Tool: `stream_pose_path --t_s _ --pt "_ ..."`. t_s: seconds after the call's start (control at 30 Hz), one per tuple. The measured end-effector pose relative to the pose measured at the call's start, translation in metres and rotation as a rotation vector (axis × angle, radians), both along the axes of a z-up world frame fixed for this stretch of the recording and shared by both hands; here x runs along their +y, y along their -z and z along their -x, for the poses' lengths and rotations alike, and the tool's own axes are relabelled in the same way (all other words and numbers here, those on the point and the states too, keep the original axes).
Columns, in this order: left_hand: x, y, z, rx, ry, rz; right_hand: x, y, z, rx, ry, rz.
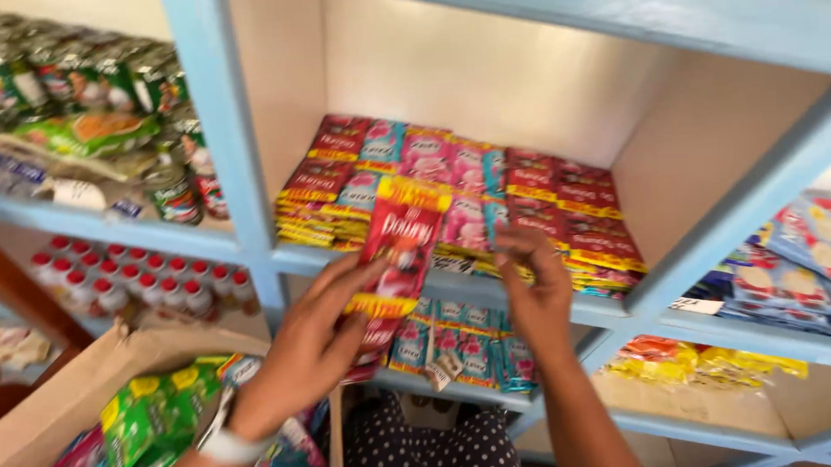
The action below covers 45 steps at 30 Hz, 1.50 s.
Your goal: Organize and stock laundry detergent sachets from a cardboard box onto grocery store shelves.
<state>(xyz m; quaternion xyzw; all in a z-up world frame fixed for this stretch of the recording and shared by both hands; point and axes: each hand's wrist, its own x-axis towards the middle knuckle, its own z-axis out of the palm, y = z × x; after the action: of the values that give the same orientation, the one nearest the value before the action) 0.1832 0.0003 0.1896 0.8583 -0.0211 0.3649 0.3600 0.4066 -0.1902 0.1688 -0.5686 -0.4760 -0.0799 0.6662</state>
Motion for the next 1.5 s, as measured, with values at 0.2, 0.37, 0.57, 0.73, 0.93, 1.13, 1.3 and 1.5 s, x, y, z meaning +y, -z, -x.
stream_pose_path --t_s 0.2,0.37,0.57,0.73,0.93,1.13,1.3,1.5 --pt "0.017 -0.029 -0.189 -0.160 0.283 0.129 -0.037 -0.033 -0.080 -0.354 0.555 0.279" --pt "0.039 -0.007 -0.320 0.013 0.431 0.658 -0.034 -0.027 -0.121 -0.463 0.636 0.510" --pt "0.008 -0.033 -0.299 0.641 -0.246 -0.528 -0.001 -0.027 -0.179 -0.548 0.682 0.671" --pt "0.030 0.008 -0.340 0.694 -0.162 -0.497 0.017 -0.002 -0.215 -0.345 0.552 1.177" --pt "0.018 -0.002 -0.355 0.756 -0.229 -0.370 0.017 0.004 -0.215 -0.279 0.573 1.174" --pt "-0.006 -0.005 -0.342 0.759 -0.197 -0.382 0.019 -0.007 -0.214 -0.245 0.533 1.213" --pt "-0.012 -0.005 -0.340 0.748 -0.220 -0.403 0.019 0.000 -0.229 -0.219 0.483 1.167" --pt "-0.009 -0.001 -0.345 0.734 -0.231 -0.436 0.023 -0.006 -0.221 -0.155 0.491 1.053"
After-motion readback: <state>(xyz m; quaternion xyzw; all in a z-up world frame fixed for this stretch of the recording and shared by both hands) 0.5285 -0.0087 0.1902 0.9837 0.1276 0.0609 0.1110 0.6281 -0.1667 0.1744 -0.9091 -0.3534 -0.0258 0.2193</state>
